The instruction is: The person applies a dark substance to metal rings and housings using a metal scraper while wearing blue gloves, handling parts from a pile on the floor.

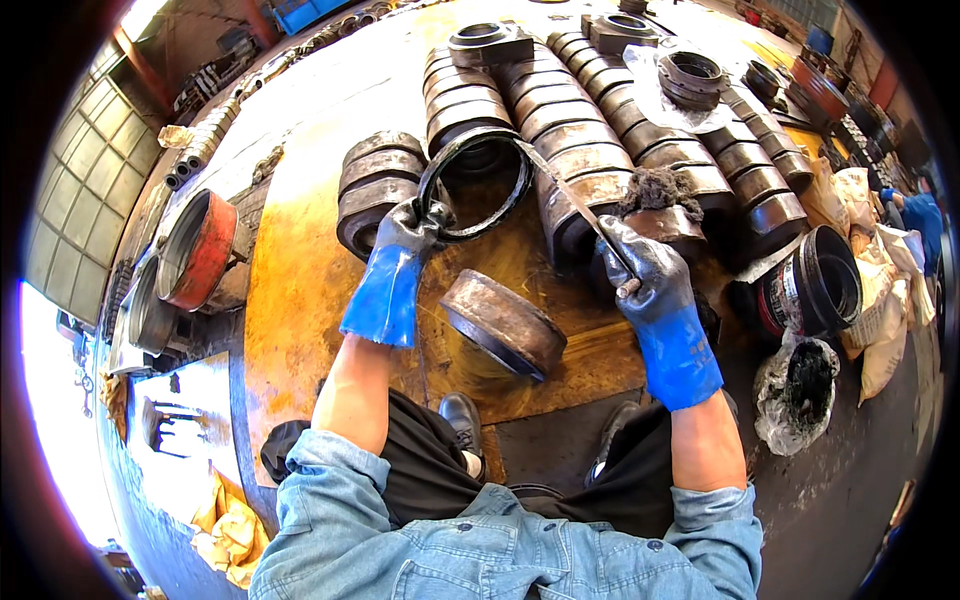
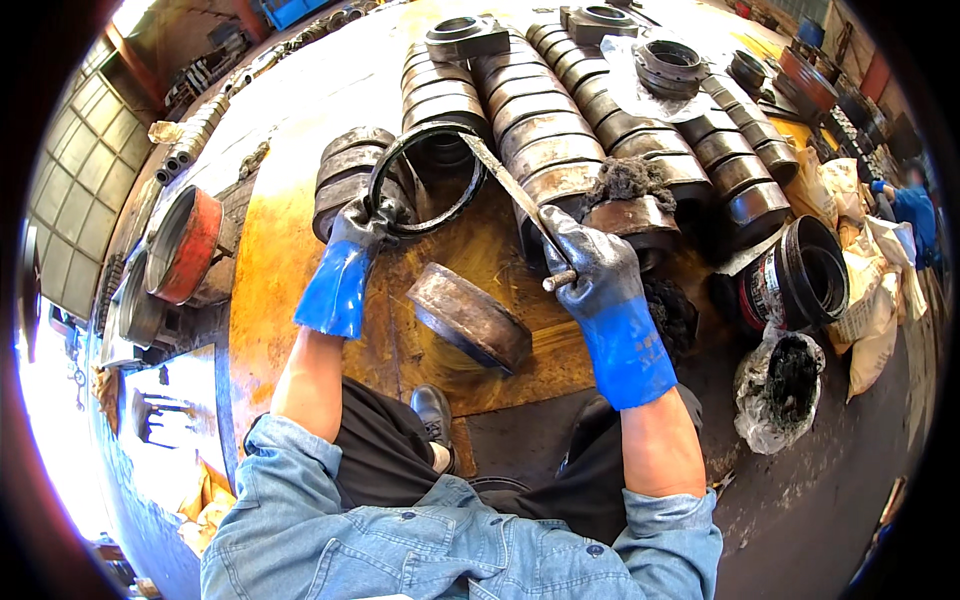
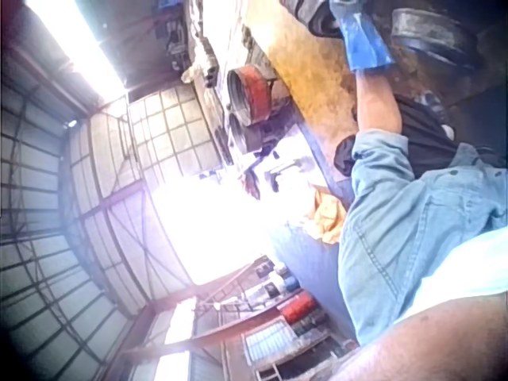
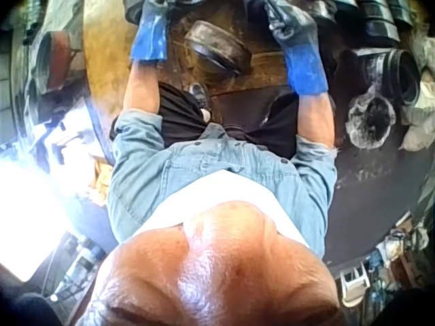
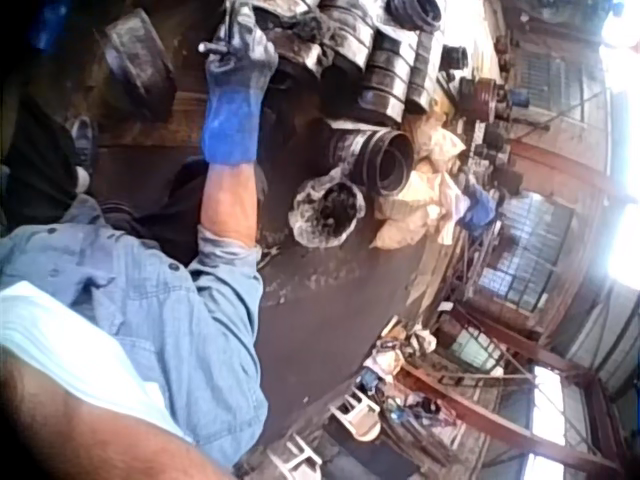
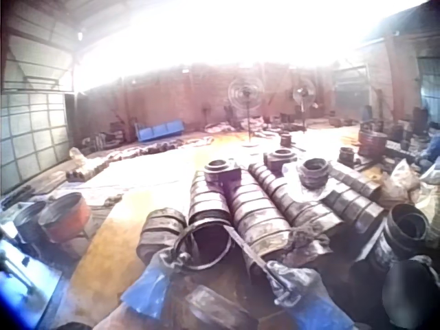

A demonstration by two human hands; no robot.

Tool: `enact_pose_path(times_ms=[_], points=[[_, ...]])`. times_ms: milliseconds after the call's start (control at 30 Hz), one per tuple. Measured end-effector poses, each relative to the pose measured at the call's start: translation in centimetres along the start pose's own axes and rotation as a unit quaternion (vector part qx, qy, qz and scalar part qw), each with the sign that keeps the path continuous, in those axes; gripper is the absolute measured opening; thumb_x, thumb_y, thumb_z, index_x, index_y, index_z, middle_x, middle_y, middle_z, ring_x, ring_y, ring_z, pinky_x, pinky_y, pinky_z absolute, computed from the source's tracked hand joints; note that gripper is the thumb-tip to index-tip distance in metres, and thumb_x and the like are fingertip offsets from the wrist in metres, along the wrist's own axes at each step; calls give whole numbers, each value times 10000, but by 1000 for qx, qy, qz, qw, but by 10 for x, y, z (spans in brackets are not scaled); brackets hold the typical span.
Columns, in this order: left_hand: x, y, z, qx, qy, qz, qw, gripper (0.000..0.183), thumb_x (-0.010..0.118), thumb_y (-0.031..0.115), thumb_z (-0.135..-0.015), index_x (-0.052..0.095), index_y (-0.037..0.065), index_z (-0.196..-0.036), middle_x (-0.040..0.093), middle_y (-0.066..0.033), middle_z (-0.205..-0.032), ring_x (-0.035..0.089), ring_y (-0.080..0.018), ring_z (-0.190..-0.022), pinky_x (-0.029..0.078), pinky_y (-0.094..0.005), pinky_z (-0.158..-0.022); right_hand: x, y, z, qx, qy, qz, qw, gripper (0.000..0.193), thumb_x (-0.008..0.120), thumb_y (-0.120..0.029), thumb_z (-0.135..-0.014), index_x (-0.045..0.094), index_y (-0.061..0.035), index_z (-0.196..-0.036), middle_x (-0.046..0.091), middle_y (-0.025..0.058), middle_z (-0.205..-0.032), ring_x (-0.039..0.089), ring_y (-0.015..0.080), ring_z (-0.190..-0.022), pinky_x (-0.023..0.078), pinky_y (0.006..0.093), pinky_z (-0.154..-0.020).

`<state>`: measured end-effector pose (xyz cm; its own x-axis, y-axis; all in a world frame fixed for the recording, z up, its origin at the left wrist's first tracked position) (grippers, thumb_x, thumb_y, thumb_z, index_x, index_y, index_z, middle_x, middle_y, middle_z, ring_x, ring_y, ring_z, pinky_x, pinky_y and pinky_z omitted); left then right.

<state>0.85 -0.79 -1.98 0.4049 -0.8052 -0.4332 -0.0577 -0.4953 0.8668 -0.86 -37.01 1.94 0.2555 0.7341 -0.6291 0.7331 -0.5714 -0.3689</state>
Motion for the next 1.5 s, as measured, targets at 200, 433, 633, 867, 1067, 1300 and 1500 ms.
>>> enact_pose_path(times_ms=[200,433,633,867,1067,1300,1500], points=[[3,11,3,-23,-20,24,999,148,699,200,-927,730,58,-955,669,-2,-733,575,-99,-595,465,-266,-534,-3,2,1,41,-33,-29,998,391,556,-85,-855,667,-22,-1224,707,182,-967,702,347,-885,553,396,-788],[5,19,6,5,-45,41,998,106,676,152,-939,718,55,-935,690,-22,-758,567,-109,-566,451,-266,-502,9,18,2,11,48,-39,998,446,648,4,-759,684,-88,-1193,695,181,-914,681,348,-797,551,404,-715],[10,2,-10,-68,-61,268,959,113,686,166,-941,713,56,-937,721,-57,-809,595,-127,-568,469,-273,-504,32,33,8,278,-20,-395,875,311,619,-229,-973,647,-12,-1194,735,69,-904,671,133,-681,523,280,-567],[22,15,0,7,8,332,943,212,628,122,-988,701,-52,-1084,737,-117,-948,659,-145,-720,497,-240,-591,50,11,10,473,-86,-576,661,338,647,-276,-944,625,-15,-1158,725,116,-871,626,143,-560,482,284,-451],[22,7,-1,44,-14,404,913,203,613,119,-991,692,-41,-1089,730,-141,-987,657,-160,-742,503,-255,-592,56,-19,18,550,-83,-676,483,255,636,-243,-960,623,-92,-1165,713,102,-886,628,180,-595,511,330,-503],[15,14,0,28,13,454,890,193,630,110,-980,666,-21,-1116,724,-170,-1026,699,-221,-808,575,-306,-643,54,-22,16,556,-99,-713,417,287,644,-280,-949,627,-133,-1195,688,31,-853,603,147,-585,467,290,-504],[1,6,-8,25,-33,348,937,189,616,149,-997,696,-3,-1076,742,-122,-995,673,-167,-723,531,-271,-624,44,-9,4,497,-1,-698,515,306,624,-125,-949,584,15,-1218,676,184,-888,638,215,-662,526,301,-532]])
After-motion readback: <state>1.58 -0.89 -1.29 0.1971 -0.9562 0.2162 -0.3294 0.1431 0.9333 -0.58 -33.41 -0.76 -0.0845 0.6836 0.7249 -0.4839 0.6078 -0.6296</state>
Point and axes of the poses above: each hand's wrist, its own z-axis away from the middle knuckle, its own x-axis out of the palm, y = z × x, the point moved 1 cm from there along -z, towards the middle knuckle
